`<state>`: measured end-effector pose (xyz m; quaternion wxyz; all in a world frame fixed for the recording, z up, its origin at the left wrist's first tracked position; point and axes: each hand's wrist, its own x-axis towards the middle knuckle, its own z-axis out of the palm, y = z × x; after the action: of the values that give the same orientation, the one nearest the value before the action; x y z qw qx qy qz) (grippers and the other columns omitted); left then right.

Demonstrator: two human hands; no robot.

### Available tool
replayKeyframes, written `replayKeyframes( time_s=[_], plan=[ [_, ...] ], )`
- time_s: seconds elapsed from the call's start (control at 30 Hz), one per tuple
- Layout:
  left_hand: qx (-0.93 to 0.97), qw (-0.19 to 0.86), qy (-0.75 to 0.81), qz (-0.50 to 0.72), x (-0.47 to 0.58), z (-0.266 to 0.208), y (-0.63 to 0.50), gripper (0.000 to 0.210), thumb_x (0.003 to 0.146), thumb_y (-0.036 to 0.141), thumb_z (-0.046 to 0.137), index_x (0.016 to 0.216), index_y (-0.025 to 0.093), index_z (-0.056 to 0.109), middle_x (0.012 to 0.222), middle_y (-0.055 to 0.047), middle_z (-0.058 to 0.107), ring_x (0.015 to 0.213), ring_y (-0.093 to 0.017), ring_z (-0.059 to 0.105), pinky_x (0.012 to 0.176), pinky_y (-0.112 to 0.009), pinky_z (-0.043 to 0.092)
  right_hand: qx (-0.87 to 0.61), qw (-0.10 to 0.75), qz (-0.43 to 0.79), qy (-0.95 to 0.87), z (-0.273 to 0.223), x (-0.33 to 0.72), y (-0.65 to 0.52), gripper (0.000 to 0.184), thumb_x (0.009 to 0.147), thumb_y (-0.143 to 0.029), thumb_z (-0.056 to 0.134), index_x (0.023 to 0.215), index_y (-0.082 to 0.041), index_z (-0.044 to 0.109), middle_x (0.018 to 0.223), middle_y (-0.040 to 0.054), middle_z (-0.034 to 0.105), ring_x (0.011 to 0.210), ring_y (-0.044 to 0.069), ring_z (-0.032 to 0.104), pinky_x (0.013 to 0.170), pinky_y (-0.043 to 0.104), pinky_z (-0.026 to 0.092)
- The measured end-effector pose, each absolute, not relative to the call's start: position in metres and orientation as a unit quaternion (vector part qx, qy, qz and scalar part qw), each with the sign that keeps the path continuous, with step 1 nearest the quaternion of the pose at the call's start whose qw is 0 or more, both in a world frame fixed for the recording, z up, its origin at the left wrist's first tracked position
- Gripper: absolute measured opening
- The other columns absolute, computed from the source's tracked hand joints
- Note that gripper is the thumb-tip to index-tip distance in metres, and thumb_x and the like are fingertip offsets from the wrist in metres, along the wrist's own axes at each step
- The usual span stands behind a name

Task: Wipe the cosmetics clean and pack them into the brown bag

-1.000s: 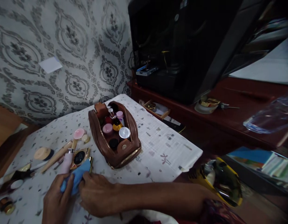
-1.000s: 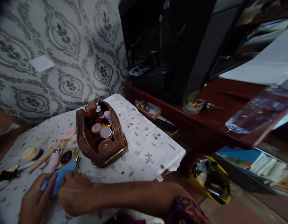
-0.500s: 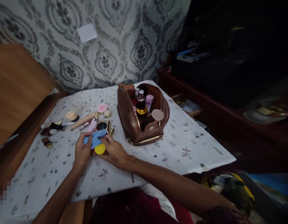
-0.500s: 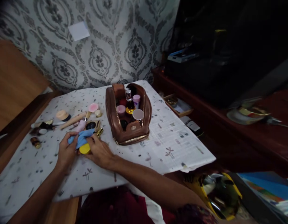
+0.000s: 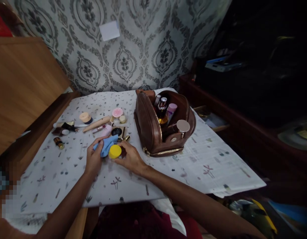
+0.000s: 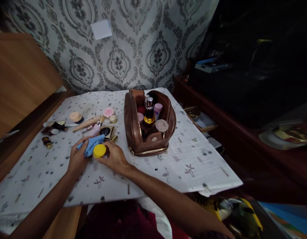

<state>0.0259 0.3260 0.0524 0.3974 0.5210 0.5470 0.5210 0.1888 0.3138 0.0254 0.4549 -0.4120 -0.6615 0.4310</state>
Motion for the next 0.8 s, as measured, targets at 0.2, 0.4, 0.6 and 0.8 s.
replayKeyframes(
  time_s=[0.2, 0.4, 0.6, 0.8],
  plan=[
    [0.677, 0.35, 0.484, 0.431, 0.025, 0.05, 0.317, 0.056, 0.085, 0.054, 0.06, 0.127, 0.016, 0.062, 0.138, -0.013, 0.061, 0.129, -0.03, 0.055, 0.108, -0.039, 0.043, -0.362, 0.521, 0.558, -0.535, 0.016, 0.184, 0.317, 0.06, 0.062, -0.04, 0.086, 0.108, -0.021, 0.053, 0.1, 0.0011, 0.066, 0.091, 0.017, 0.065, 0.079, 0.029, 0.053],
    [0.687, 0.303, 0.519, 0.409, 0.025, 0.044, 0.318, 0.054, 0.083, 0.054, 0.06, 0.122, 0.016, 0.06, 0.119, -0.01, 0.07, 0.103, -0.027, 0.067, 0.088, -0.035, 0.054, -0.358, 0.527, 0.536, -0.554, 0.013, 0.184, 0.315, 0.071, 0.06, -0.045, 0.089, 0.119, -0.022, 0.054, 0.105, 0.0034, 0.067, 0.097, 0.019, 0.067, 0.082, 0.03, 0.056],
    [0.665, 0.289, 0.541, 0.426, 0.028, 0.047, 0.317, 0.049, 0.087, 0.061, 0.052, 0.101, 0.016, 0.066, 0.088, -0.004, 0.071, 0.07, -0.018, 0.061, 0.065, -0.027, 0.054, -0.358, 0.522, 0.418, -0.651, 0.015, 0.186, 0.309, 0.062, 0.068, -0.042, 0.086, 0.12, -0.021, 0.06, 0.116, 0.0063, 0.069, 0.109, 0.021, 0.066, 0.095, 0.034, 0.053],
    [0.704, 0.231, 0.531, 0.412, 0.018, 0.03, 0.324, 0.05, 0.086, 0.062, 0.048, 0.093, 0.017, 0.068, 0.079, -0.006, 0.071, 0.072, -0.025, 0.066, 0.059, -0.033, 0.056, -0.372, 0.472, 0.298, -0.741, 0.019, 0.193, 0.302, 0.057, 0.08, -0.042, 0.079, 0.129, -0.023, 0.056, 0.127, 0.0089, 0.066, 0.119, 0.022, 0.062, 0.103, 0.036, 0.049]
  ],
)
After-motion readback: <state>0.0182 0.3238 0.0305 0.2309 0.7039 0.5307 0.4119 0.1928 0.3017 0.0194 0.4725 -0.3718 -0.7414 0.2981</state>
